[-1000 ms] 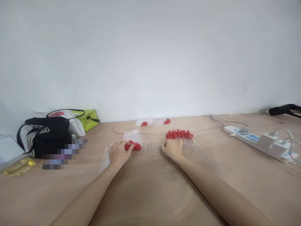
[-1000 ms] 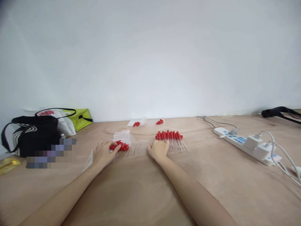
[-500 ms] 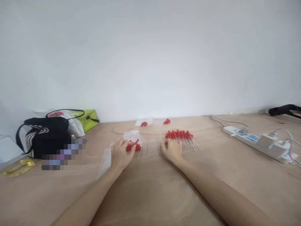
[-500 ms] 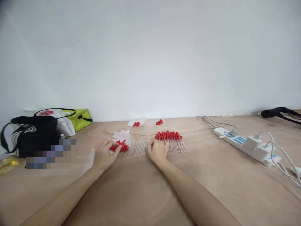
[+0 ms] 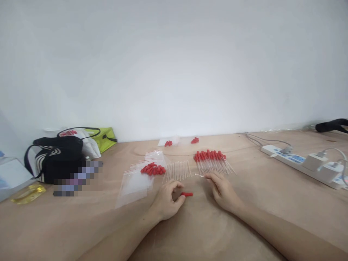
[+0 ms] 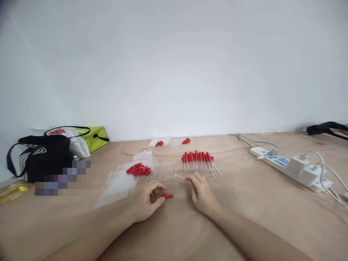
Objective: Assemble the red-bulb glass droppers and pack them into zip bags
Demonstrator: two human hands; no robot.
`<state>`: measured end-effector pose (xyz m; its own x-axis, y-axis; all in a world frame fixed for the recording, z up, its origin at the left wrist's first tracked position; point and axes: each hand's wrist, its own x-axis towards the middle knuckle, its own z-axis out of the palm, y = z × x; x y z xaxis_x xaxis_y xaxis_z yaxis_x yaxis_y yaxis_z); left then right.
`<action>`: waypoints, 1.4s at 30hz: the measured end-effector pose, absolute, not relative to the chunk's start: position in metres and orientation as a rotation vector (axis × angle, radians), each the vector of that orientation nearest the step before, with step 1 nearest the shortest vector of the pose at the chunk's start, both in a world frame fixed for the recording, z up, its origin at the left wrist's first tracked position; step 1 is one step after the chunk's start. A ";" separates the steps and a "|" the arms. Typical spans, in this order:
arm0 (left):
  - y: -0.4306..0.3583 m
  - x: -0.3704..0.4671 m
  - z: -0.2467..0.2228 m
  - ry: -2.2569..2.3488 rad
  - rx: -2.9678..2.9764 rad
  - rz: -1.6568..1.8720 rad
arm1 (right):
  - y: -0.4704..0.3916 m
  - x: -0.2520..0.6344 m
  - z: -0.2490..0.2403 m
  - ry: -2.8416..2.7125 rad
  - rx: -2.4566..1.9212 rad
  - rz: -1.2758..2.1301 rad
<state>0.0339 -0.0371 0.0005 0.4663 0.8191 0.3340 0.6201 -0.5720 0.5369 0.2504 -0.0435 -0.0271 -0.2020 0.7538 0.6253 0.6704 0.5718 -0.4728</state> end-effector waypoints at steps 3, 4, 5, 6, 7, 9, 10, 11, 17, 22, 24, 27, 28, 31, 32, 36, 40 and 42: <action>-0.035 0.038 -0.001 1.137 2.419 0.790 | -0.042 0.245 -0.024 -1.943 -1.176 0.145; -0.034 0.039 -0.001 1.119 2.430 0.781 | -0.042 0.243 -0.023 -1.951 -1.185 0.146; -0.033 0.041 -0.002 1.107 2.439 0.778 | -0.042 0.243 -0.023 -1.959 -1.193 0.144; -0.032 0.042 -0.003 1.103 2.442 0.787 | -0.042 0.242 -0.023 -1.969 -1.201 0.138; -0.032 0.042 -0.004 1.108 2.438 0.810 | -0.042 0.243 -0.023 -1.982 -1.208 0.132; -0.031 0.042 -0.005 1.131 2.409 0.868 | -0.044 0.244 -0.023 -2.008 -1.222 0.116; -0.031 0.042 -0.005 1.145 2.387 0.889 | -0.044 0.244 -0.023 -2.020 -1.228 0.110; -0.031 0.041 -0.006 1.158 2.361 0.902 | -0.045 0.244 -0.022 -2.032 -1.231 0.108; -0.028 0.038 -0.012 1.121 2.291 0.952 | -0.050 0.241 -0.019 -2.114 -1.199 0.130; -0.027 0.038 -0.015 1.091 2.262 0.957 | -0.051 0.239 -0.016 -2.197 -1.162 0.167; -0.029 0.039 -0.012 1.093 2.253 0.963 | -0.052 0.239 -0.015 -2.215 -1.159 0.161; -0.032 0.041 -0.004 1.105 2.279 0.931 | -0.053 0.239 -0.014 -2.235 -1.149 0.130; -0.033 0.041 -0.002 1.100 2.297 0.915 | -0.053 0.239 -0.013 -2.241 -1.136 0.118; -0.035 0.042 0.002 1.042 2.360 0.903 | -0.052 0.240 -0.013 -2.245 -1.091 0.089; -0.035 0.041 0.002 1.013 2.383 0.914 | -0.052 0.241 -0.013 -2.247 -1.080 0.087; -0.034 0.038 -0.005 0.921 2.494 0.940 | -0.048 0.244 -0.013 -2.310 -1.033 0.091; -0.034 0.035 -0.011 0.866 2.593 0.888 | -0.047 0.246 -0.011 -2.386 -1.023 0.002; -0.034 0.035 -0.012 0.866 2.631 0.863 | -0.049 0.245 -0.011 -2.399 -1.044 -0.061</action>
